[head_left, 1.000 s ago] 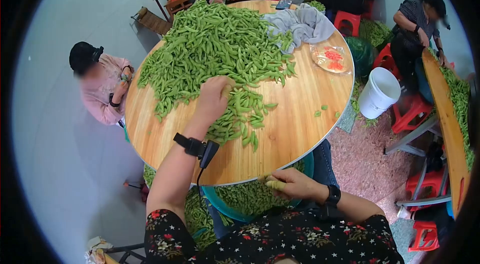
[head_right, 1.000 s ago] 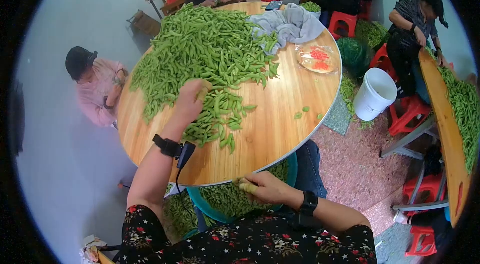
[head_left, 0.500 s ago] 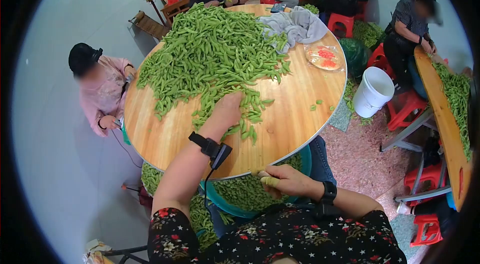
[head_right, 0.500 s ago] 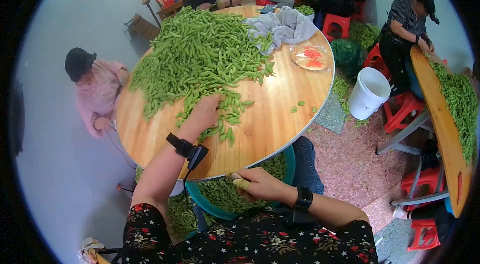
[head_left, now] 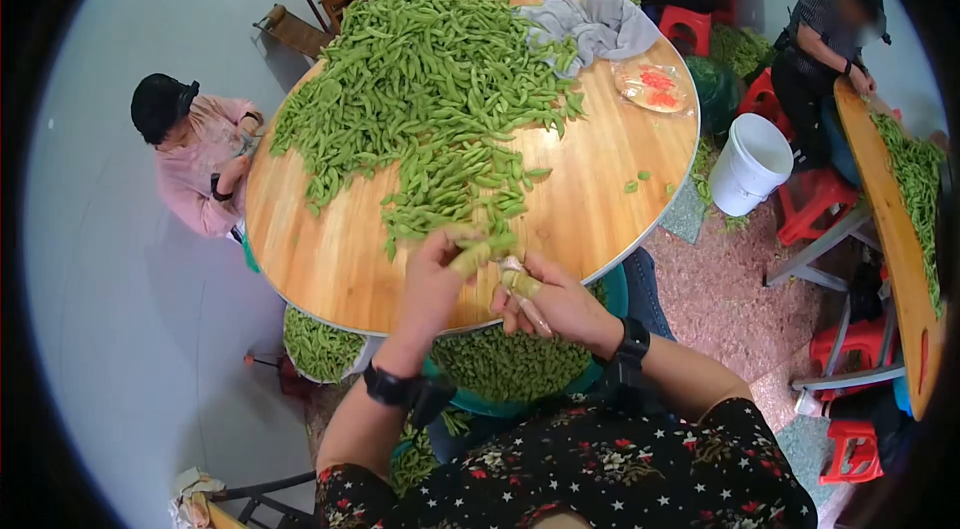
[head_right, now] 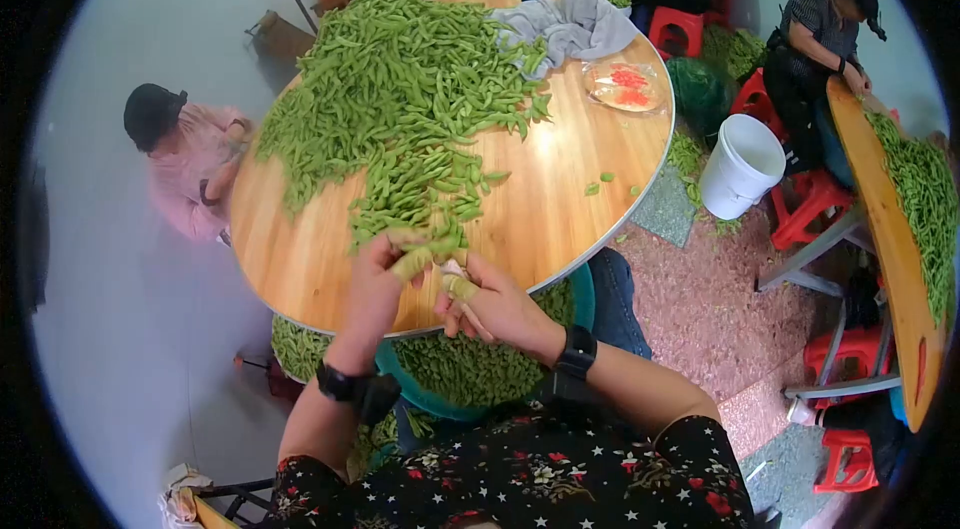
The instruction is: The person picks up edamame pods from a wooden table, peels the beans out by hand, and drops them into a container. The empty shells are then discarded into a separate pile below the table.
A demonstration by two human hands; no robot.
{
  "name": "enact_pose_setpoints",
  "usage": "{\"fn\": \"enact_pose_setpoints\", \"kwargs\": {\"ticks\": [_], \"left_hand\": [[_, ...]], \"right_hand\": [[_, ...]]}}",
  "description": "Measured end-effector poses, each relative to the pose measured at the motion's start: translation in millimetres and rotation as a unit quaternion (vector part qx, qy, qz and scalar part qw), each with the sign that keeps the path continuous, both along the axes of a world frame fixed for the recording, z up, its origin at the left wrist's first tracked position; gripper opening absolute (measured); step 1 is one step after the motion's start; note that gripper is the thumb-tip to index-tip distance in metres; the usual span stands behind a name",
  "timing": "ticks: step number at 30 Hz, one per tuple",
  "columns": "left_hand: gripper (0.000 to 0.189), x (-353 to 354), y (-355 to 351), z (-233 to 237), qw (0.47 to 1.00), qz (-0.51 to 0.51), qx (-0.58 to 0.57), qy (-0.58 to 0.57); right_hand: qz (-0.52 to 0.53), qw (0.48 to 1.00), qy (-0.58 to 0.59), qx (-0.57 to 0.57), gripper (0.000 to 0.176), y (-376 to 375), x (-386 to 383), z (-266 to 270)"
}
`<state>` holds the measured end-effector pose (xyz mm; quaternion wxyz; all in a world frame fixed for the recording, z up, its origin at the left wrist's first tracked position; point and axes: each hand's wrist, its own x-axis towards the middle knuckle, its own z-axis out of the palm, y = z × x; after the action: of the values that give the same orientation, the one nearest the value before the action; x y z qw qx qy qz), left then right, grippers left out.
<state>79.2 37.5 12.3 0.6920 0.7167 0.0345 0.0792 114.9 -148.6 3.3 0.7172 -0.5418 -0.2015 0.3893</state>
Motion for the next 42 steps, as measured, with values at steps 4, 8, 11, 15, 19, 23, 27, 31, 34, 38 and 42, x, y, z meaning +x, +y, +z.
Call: {"fn": "enact_pose_setpoints", "kwargs": {"ticks": [4, 8, 11, 15, 19, 23, 27, 31, 34, 38, 42], "left_hand": [[0.017, -35, -18, -11, 0.992, 0.04, 0.07, -0.094], [0.022, -53, -11, -11, 0.96, 0.017, 0.269, -0.08], [0.028, -57, -10, -11, 0.967, -0.018, 0.248, -0.061], [0.032, -62, -17, -10, 0.95, 0.001, 0.277, -0.147], [0.034, -65, -23, -6, 0.931, 0.001, 0.32, -0.178], [0.033, -75, -26, 6, 0.93, 0.005, 0.325, -0.173], [0.03, -87, -35, 7, 0.865, -0.001, 0.443, -0.237], [0.027, -93, -27, -25, 0.999, -0.014, 0.014, 0.036], [0.031, -91, -32, -28, 0.907, -0.085, -0.406, 0.075], [0.037, -91, -26, -33, 1.0, -0.001, 0.019, 0.024], [0.023, -83, -32, -25, 0.861, 0.03, 0.448, -0.238]], "right_hand": [[0.004, 1.0, -0.018, -0.004, 0.018, 1, -15, -2], [0.015, 1.0, -0.019, -0.006, 0.017, -2, -24, 3], [0.027, 0.999, -0.037, -0.006, 0.016, -7, -25, 3], [0.021, 0.999, -0.032, 0.001, 0.021, -11, -28, -3], [0.003, 0.999, -0.028, 0.019, 0.021, -14, -31, 5], [0.016, 0.999, 0.002, 0.049, 0.021, -20, -34, 12], [0.062, 0.994, 0.027, 0.084, 0.018, -29, -39, 13], [0.097, 0.962, 0.223, 0.124, 0.017, -28, -37, 6], [0.11, 0.942, 0.279, 0.148, 0.017, -22, -36, -8], [0.064, 0.982, 0.175, 0.019, 0.016, -22, -36, 0], [0.035, 0.996, 0.081, -0.027, 0.014, -20, -45, 9]]}}
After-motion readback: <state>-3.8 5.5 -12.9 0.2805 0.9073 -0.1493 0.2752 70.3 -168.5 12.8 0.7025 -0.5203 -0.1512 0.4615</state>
